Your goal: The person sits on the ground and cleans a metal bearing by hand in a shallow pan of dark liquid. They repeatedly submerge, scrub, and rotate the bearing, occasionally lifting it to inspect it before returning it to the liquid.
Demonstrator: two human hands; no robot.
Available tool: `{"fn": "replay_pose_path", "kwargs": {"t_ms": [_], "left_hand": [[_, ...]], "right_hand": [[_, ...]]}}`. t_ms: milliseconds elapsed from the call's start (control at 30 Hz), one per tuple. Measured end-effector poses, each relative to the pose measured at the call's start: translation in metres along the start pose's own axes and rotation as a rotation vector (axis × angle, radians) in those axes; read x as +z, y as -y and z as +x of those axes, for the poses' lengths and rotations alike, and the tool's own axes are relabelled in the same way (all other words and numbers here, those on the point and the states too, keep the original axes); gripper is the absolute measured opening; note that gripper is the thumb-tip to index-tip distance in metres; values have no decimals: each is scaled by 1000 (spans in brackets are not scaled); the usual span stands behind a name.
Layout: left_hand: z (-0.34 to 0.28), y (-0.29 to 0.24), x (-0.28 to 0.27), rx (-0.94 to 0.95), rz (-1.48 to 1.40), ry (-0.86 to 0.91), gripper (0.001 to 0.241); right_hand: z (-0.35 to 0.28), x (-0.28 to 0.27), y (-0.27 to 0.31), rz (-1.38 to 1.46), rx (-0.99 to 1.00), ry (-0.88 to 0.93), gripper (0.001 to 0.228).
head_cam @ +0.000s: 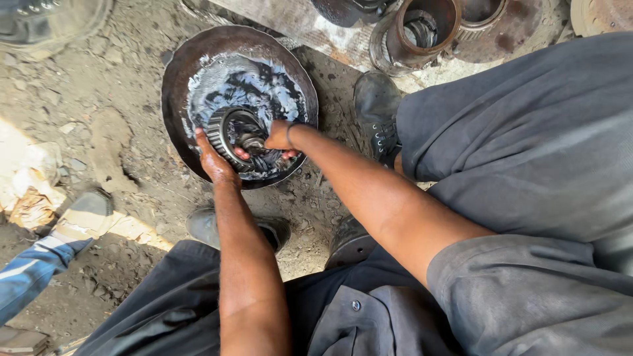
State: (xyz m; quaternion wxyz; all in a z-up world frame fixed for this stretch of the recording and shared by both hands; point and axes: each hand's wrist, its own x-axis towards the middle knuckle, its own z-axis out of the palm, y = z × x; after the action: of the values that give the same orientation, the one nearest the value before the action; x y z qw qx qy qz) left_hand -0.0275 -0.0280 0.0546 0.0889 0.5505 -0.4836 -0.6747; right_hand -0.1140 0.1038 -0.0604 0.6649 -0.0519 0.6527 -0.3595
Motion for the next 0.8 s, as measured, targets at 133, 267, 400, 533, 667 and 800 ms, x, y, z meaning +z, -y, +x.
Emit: {"fn": "replay_pose_path", "kwargs": {"t_ms": [133,267,400,533,667,800], "left_hand": [[-12,7,-2,61,5,18,72],[-23,10,-6,65,-3,8,75],[-25,8,-3,52,33,-53,73],[-27,11,0,76,117,-41,75],[-29,10,5,69,141,-54,77],[-35,7,13,51,171,-45,74]], "right_hand": [[-12,-31,1,82,-69,92,24],[-41,-79,41,-631,-387,-320,23],[-76,-76,73,-507,-194,-569,35],[-80,-34,63,-861,-413,-734,62],[-52,-3,31,-1056,-360,-451,46],[-24,-16,22,-741,-206,-332,36]]}}
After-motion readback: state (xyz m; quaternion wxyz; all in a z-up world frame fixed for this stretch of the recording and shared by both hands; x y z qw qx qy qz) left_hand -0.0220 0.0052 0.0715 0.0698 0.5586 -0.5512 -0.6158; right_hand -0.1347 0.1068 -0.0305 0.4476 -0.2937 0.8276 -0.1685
